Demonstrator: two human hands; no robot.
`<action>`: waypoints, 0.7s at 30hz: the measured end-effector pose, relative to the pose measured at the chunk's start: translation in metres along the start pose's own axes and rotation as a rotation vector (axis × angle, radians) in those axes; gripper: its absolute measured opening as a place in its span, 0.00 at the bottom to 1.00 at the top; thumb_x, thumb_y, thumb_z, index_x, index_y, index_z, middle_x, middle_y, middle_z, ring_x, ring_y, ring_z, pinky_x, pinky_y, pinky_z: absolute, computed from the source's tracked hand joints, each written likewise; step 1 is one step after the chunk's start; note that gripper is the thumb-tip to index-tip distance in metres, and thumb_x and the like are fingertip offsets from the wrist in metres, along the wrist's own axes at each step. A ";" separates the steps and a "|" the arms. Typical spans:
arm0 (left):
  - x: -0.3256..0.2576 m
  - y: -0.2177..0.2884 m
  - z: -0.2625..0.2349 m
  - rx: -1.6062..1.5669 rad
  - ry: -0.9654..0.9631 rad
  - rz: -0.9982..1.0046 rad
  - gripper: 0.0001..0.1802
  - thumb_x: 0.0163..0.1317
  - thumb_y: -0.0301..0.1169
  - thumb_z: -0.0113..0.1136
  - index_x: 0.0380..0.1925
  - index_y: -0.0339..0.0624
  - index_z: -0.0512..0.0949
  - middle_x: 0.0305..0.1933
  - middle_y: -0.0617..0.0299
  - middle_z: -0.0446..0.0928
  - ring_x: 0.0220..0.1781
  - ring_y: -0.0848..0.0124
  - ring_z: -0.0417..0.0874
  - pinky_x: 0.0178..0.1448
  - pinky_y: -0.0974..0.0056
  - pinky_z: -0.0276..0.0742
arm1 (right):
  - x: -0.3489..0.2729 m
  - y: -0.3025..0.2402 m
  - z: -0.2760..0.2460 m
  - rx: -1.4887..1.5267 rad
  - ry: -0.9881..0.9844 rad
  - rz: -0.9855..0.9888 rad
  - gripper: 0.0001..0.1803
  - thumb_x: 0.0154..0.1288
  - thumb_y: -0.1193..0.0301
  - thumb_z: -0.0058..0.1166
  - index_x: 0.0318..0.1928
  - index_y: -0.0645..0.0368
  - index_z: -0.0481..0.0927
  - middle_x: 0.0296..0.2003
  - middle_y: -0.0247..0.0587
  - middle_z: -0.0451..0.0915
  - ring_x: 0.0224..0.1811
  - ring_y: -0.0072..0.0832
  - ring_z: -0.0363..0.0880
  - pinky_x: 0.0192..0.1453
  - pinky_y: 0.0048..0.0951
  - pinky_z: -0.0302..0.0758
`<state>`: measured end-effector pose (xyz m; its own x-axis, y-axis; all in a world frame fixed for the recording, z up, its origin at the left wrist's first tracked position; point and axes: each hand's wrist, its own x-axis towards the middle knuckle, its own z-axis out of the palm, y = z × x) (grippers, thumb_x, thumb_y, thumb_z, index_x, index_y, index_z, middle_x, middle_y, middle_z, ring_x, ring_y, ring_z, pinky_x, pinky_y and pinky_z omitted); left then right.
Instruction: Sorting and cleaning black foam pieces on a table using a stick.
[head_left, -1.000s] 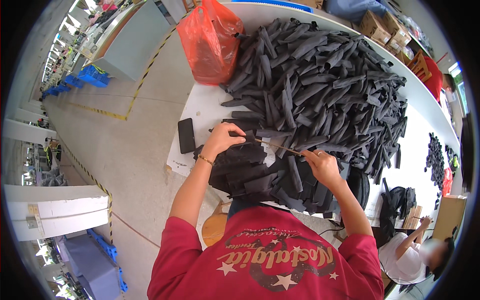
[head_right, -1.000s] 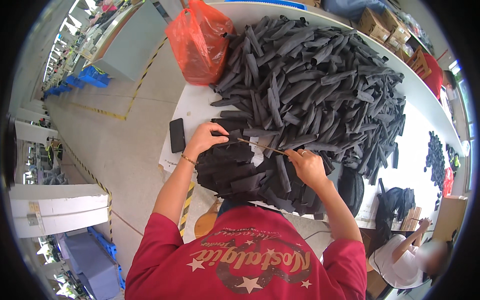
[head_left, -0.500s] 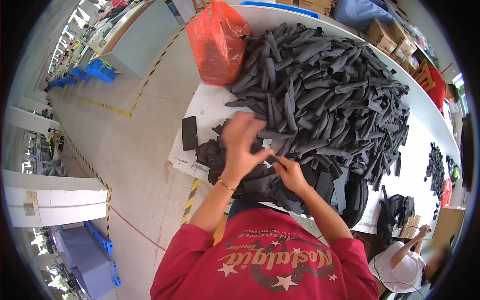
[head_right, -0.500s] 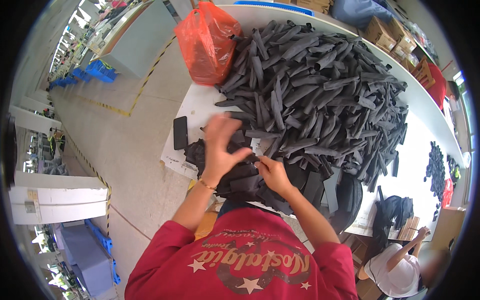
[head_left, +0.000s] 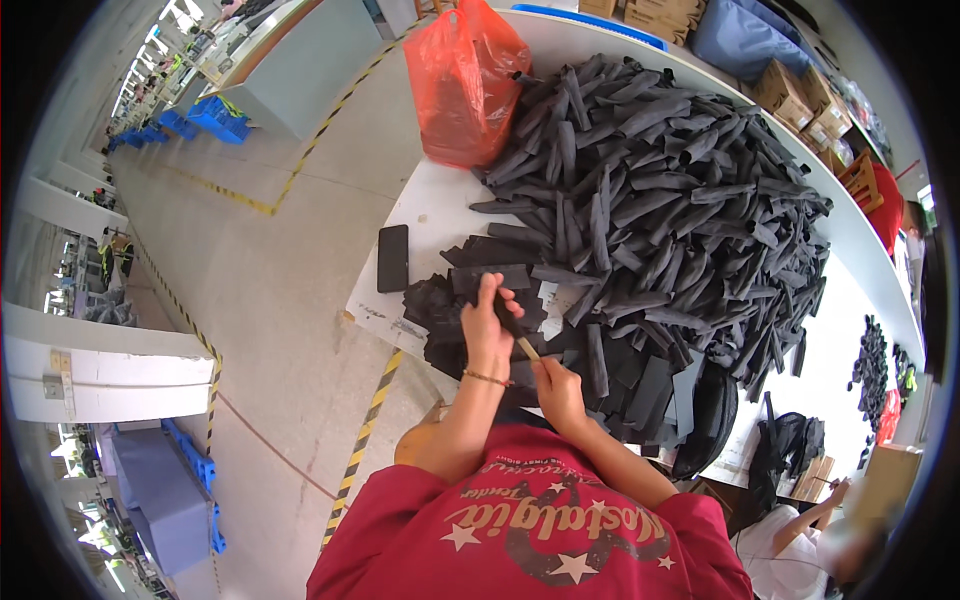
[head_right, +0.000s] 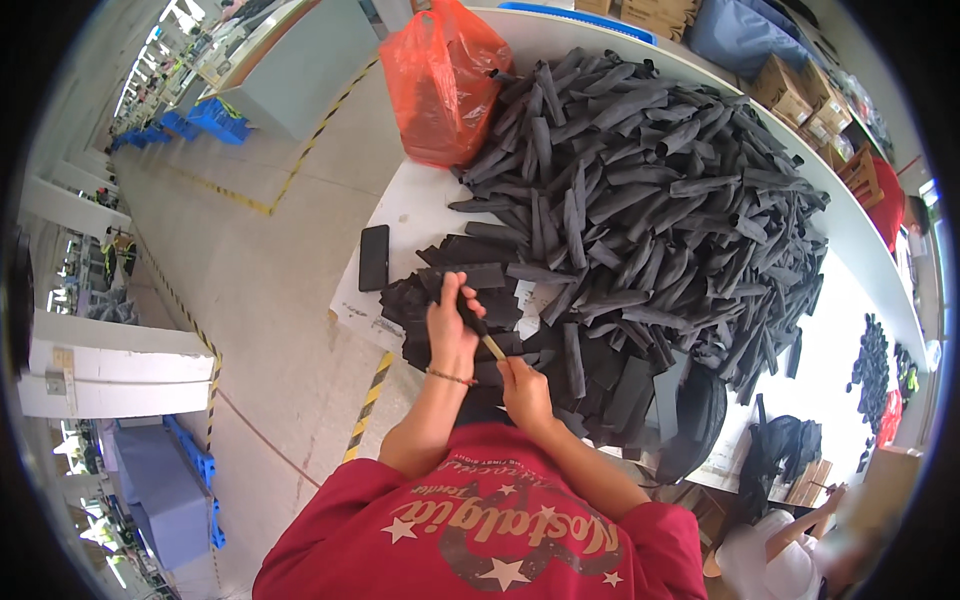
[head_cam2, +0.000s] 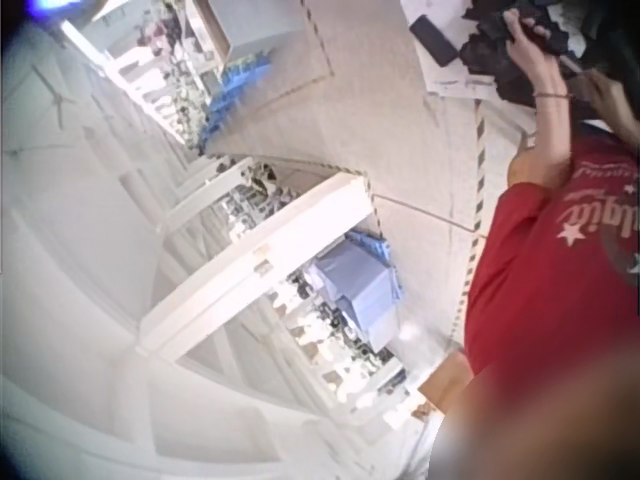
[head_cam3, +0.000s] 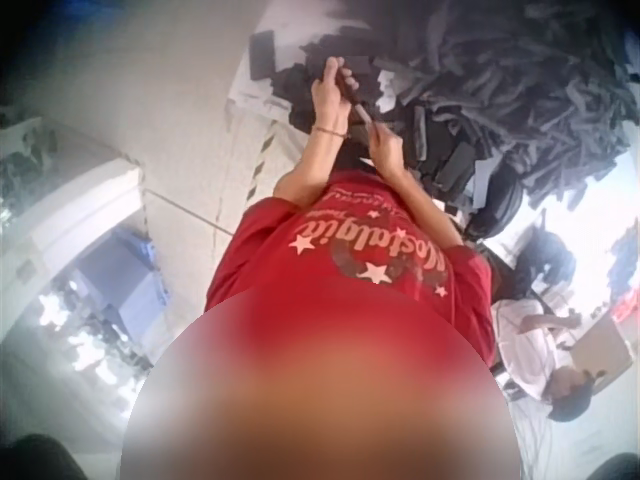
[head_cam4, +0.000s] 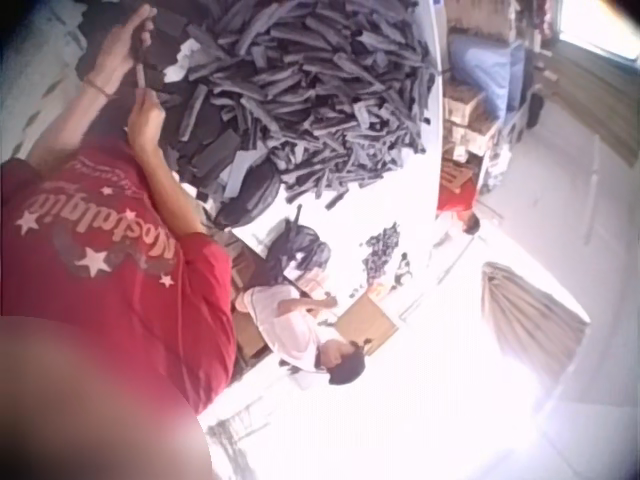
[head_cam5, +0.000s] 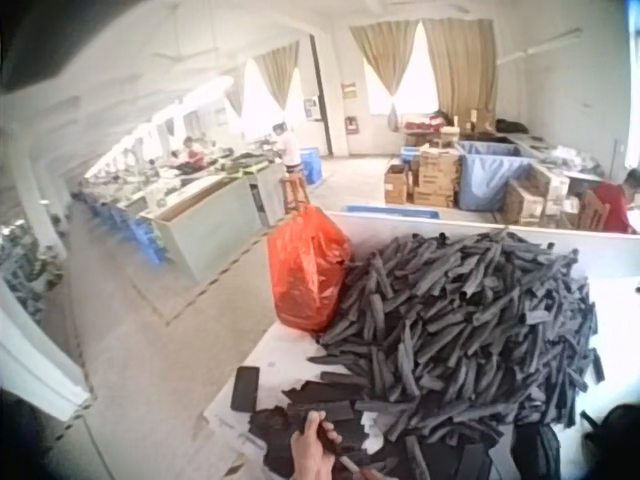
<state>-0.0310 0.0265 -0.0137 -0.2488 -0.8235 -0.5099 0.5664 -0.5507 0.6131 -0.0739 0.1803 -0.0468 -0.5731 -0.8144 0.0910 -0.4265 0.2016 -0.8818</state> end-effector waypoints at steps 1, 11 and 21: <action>0.008 0.004 0.004 0.045 0.056 0.005 0.15 0.62 0.40 0.65 0.33 0.38 0.79 0.21 0.65 0.75 0.16 0.76 0.70 0.21 0.70 0.68 | -0.005 0.002 -0.006 -0.005 0.005 0.007 0.07 0.67 0.74 0.52 0.35 0.66 0.76 0.23 0.58 0.76 0.23 0.52 0.77 0.26 0.41 0.70; 0.031 0.018 0.006 -0.040 -0.011 0.057 0.16 0.67 0.44 0.58 0.31 0.42 0.75 0.13 0.73 0.62 0.11 0.83 0.55 0.16 0.73 0.49 | -0.066 -0.002 -0.100 -0.063 -0.150 0.141 0.09 0.63 0.70 0.60 0.39 0.61 0.76 0.22 0.50 0.79 0.22 0.40 0.81 0.26 0.37 0.74; 0.014 -0.028 0.003 -0.026 0.049 -0.084 0.14 0.65 0.40 0.61 0.36 0.40 0.76 0.23 0.67 0.73 0.19 0.81 0.68 0.23 0.75 0.63 | 0.065 -0.016 -0.049 0.326 0.164 -0.016 0.03 0.62 0.78 0.59 0.34 0.66 0.79 0.25 0.36 0.72 0.28 0.21 0.70 0.32 0.24 0.67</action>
<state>-0.0533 0.0300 -0.0361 -0.2584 -0.7665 -0.5880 0.5654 -0.6135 0.5512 -0.1391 0.1509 -0.0041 -0.6841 -0.7125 0.1560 -0.2063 -0.0162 -0.9784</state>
